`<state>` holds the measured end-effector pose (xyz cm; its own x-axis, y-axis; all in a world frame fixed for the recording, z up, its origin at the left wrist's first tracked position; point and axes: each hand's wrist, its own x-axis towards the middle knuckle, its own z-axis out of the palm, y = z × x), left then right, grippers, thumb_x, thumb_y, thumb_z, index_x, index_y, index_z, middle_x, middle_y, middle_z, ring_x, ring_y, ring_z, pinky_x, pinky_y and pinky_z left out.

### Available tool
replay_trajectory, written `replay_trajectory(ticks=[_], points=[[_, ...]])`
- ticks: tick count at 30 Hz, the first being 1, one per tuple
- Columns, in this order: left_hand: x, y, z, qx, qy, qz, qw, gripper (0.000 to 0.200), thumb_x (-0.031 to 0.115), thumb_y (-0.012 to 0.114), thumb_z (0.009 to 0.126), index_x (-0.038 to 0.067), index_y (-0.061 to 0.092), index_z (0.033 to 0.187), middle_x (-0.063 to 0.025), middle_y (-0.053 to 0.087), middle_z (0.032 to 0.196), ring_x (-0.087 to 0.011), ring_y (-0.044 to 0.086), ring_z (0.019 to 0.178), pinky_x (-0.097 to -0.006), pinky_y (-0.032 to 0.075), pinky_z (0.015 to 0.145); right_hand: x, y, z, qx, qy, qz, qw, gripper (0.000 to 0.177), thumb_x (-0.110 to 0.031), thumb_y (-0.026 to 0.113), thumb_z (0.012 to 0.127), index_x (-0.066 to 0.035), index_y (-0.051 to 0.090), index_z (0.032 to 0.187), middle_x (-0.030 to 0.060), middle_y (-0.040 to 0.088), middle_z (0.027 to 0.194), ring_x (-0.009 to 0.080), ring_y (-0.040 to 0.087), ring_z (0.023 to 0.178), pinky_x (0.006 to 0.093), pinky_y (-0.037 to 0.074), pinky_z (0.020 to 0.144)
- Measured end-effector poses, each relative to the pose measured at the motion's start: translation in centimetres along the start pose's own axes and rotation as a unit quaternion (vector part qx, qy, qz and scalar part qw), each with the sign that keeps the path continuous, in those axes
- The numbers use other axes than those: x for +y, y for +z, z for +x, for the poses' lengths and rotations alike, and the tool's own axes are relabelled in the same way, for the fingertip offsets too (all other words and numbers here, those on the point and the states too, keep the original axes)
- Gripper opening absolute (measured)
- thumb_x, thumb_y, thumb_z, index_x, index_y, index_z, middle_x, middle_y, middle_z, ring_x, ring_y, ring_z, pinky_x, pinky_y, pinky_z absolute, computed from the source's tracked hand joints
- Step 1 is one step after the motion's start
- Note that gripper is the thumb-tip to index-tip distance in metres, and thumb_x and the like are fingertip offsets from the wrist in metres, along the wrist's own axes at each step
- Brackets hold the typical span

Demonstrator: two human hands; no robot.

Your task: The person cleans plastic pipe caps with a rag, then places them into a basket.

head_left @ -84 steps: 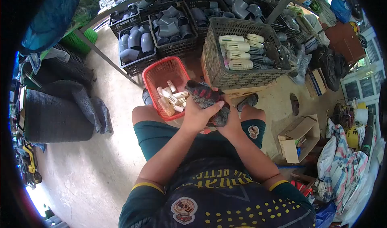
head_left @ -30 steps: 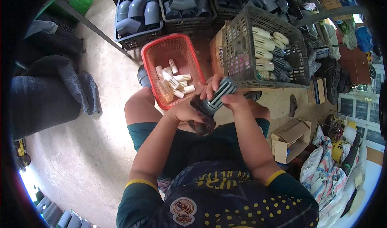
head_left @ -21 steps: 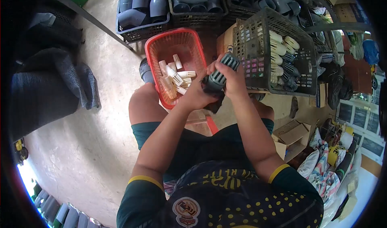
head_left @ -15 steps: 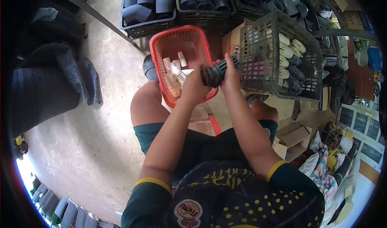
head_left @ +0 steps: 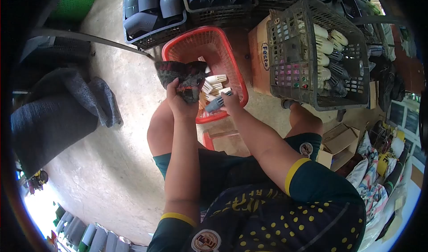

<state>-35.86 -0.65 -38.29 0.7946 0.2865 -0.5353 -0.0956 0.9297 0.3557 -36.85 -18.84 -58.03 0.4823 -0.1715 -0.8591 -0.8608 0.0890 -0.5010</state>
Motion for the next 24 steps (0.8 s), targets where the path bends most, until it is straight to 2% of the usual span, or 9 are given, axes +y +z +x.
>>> replay_trajectory(ticks=[5,7,9,12,16,17,19,21,24], points=[[-0.8,-0.2,0.7,-0.024,0.011,0.046,0.999,0.049,0.029,0.055,0.089,0.001,0.054,0.129,-0.0166,0.063,0.123,-0.0322,0.061,0.114,-0.0437,0.049,0.100,1.3,-0.3,0.7,-0.079,0.078,-0.058,0.992,0.046,-0.026,0.074,0.087,-0.008,0.056,0.125,0.0119,0.062,0.116,0.0307,0.065,0.100,0.0471,0.058,0.086],[-1.1,-0.4,1.1,-0.008,-0.022,0.028,0.999,0.055,0.031,0.058,0.086,0.002,0.052,0.133,-0.0172,0.062,0.126,-0.0335,0.061,0.115,-0.0439,0.049,0.101,4.3,-1.4,4.6,-0.096,-0.093,-0.319,0.938,0.037,-0.027,0.071,0.088,-0.004,0.063,0.116,0.0128,0.066,0.107,0.0264,0.067,0.091,0.0419,0.056,0.086],[-1.4,-0.1,0.9,-0.099,-0.055,-0.001,0.994,0.059,0.031,0.058,0.085,0.002,0.049,0.136,-0.0187,0.060,0.129,-0.0360,0.059,0.117,-0.0472,0.048,0.103,1.2,-3.2,1.5,-0.244,-0.255,-0.510,0.785,0.039,-0.028,0.070,0.090,-0.002,0.062,0.117,0.0150,0.066,0.110,0.0208,0.066,0.099,0.0407,0.054,0.087],[-1.9,0.2,0.8,-0.296,-0.108,-0.016,0.949,0.061,0.034,0.055,0.087,0.006,0.048,0.140,-0.0186,0.055,0.138,-0.0357,0.053,0.127,-0.0514,0.039,0.112,-11.5,-9.3,-16.0,-0.422,-0.247,-0.410,0.770,0.043,-0.027,0.067,0.092,-0.003,0.060,0.128,0.0131,0.070,0.108,0.0167,0.066,0.101,0.0339,0.052,0.088],[-4.7,0.2,0.5,-0.231,-0.013,0.030,0.972,0.056,0.030,0.058,0.090,0.007,0.049,0.139,-0.0168,0.056,0.136,-0.0346,0.056,0.122,-0.0491,0.044,0.107,-24.8,-21.9,-27.9,-0.622,-0.229,-0.104,0.741,0.049,-0.025,0.059,0.099,0.004,0.048,0.137,0.0176,0.065,0.119,0.0214,0.064,0.109,0.0358,0.053,0.093],[-5.2,-0.3,1.0,-0.270,-0.071,-0.094,0.956,0.053,0.028,0.059,0.091,0.007,0.049,0.139,-0.0160,0.056,0.135,-0.0330,0.057,0.121,-0.0475,0.046,0.105,-26.0,-25.2,-26.7,-0.585,-0.273,-0.043,0.763,0.044,-0.020,0.056,0.100,0.004,0.048,0.136,0.0193,0.064,0.120,0.0246,0.066,0.105,0.0386,0.055,0.091],[-4.4,-1.4,2.9,-0.332,-0.183,-0.329,0.865,0.048,0.024,0.061,0.093,0.008,0.050,0.137,-0.0143,0.056,0.134,-0.0299,0.059,0.118,-0.0441,0.050,0.100,-30.4,-28.3,-26.7,-0.272,-0.411,-0.151,0.857,0.043,-0.016,0.060,0.096,-0.002,0.051,0.136,0.0158,0.066,0.120,0.0254,0.067,0.105,0.0397,0.055,0.090],[-2.8,0.5,1.2,-0.297,-0.123,-0.323,0.890,0.037,0.016,0.060,0.095,0.005,0.055,0.130,-0.0128,0.062,0.125,-0.0258,0.061,0.113,-0.0407,0.051,0.101,-32.7,-31.1,-21.0,-0.068,-0.503,-0.447,0.737,0.047,-0.009,0.067,0.086,-0.010,0.057,0.132,0.0110,0.066,0.119,0.0258,0.064,0.110,0.0405,0.052,0.093],[-0.8,3.7,-3.7,-0.279,-0.075,-0.313,0.905,0.026,0.009,0.058,0.096,0.001,0.058,0.120,-0.0138,0.065,0.116,-0.0249,0.063,0.111,-0.0377,0.050,0.102,-33.1,-31.0,-14.1,-0.035,-0.374,-0.709,0.597,0.067,-0.010,0.076,0.071,-0.015,0.056,0.135,0.0116,0.062,0.128,0.0330,0.059,0.117,0.0449,0.049,0.097]])
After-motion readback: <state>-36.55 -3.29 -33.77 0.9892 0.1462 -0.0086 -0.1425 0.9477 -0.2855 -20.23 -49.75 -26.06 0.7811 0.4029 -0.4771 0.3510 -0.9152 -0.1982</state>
